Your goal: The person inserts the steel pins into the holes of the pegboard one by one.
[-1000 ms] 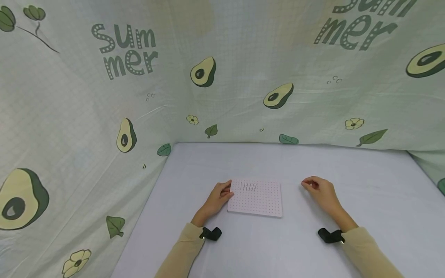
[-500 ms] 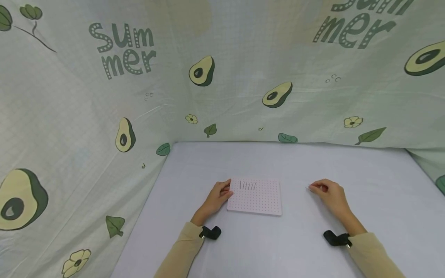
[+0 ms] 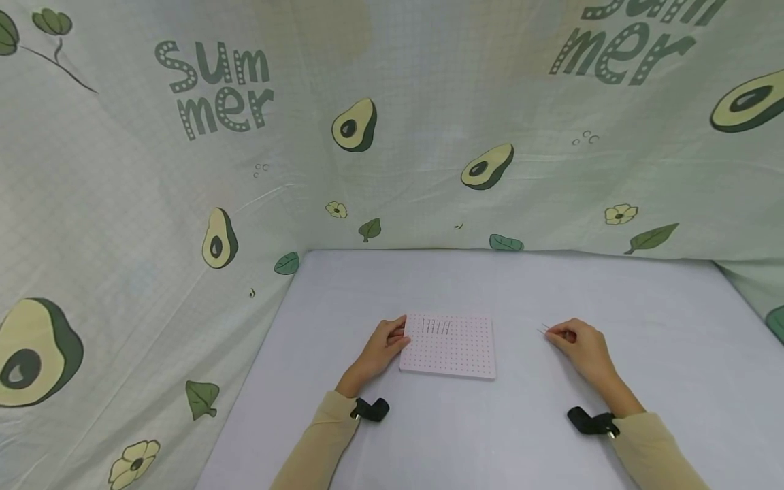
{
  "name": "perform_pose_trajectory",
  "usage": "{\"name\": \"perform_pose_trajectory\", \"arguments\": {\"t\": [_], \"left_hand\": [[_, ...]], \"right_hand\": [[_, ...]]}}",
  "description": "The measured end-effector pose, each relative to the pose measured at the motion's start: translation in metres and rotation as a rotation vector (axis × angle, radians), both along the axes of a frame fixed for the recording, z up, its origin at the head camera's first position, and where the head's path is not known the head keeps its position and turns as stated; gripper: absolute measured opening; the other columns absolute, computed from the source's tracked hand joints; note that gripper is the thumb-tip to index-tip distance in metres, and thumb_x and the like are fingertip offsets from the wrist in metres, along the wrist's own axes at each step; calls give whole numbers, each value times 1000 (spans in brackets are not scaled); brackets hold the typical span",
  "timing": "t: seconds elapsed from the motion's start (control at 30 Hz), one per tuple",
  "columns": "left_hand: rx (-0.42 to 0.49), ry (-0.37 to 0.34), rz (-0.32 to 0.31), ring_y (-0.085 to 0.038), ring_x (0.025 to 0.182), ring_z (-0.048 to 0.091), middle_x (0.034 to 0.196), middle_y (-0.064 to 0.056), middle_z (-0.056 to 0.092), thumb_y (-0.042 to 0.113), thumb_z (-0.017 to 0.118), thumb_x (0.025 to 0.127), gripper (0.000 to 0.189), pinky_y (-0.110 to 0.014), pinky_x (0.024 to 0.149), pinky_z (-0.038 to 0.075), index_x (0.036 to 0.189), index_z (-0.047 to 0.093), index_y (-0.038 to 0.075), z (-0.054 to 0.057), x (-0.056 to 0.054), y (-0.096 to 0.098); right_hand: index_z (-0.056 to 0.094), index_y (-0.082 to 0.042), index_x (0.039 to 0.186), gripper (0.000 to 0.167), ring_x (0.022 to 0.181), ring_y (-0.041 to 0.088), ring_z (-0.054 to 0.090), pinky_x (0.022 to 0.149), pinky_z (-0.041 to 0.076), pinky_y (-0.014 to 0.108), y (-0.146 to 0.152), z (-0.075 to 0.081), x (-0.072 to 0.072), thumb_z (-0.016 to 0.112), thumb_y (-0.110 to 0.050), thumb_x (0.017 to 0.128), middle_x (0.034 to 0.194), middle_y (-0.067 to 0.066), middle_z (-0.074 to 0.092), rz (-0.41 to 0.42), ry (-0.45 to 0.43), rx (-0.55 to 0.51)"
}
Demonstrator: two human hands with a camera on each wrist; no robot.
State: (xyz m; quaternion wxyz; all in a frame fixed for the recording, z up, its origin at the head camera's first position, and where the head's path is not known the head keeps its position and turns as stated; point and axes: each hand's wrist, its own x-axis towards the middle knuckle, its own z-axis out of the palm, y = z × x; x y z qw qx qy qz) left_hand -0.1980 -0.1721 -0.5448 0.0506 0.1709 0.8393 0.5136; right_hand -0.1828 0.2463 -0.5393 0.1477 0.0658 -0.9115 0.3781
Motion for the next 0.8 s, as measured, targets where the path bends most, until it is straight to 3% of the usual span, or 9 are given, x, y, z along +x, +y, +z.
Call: {"name": "perform_pose_trajectory", "arguments": {"t": [0.33, 0.57, 0.8], "left_hand": [[34, 16, 8, -38, 118, 53, 125, -25, 47, 5, 60, 100, 54, -40, 102, 49, 146, 38, -13, -1, 0, 1], [25, 22, 9, -34, 117, 54, 124, -22, 48, 7, 61, 99, 54, -32, 101, 50, 146, 40, -11, -3, 1, 1], [5, 22, 6, -33, 119, 54, 125, -20, 48, 13, 61, 101, 55, -34, 103, 49, 147, 40, -7, -4, 1, 0]], "right_hand": [[73, 2, 86, 6, 65, 11, 42, 52, 34, 23, -2, -3, -1, 78, -1, 84, 73, 2, 56, -5, -9, 16], [70, 2, 84, 6, 63, 10, 42, 50, 35, 24, -4, -2, 0, 76, 0, 85, 72, 3, 55, 8, -38, 6], [66, 3, 83, 7, 64, 12, 45, 51, 38, 23, -4, -2, -2, 72, 3, 86, 74, 5, 56, 33, -36, 23]]}}
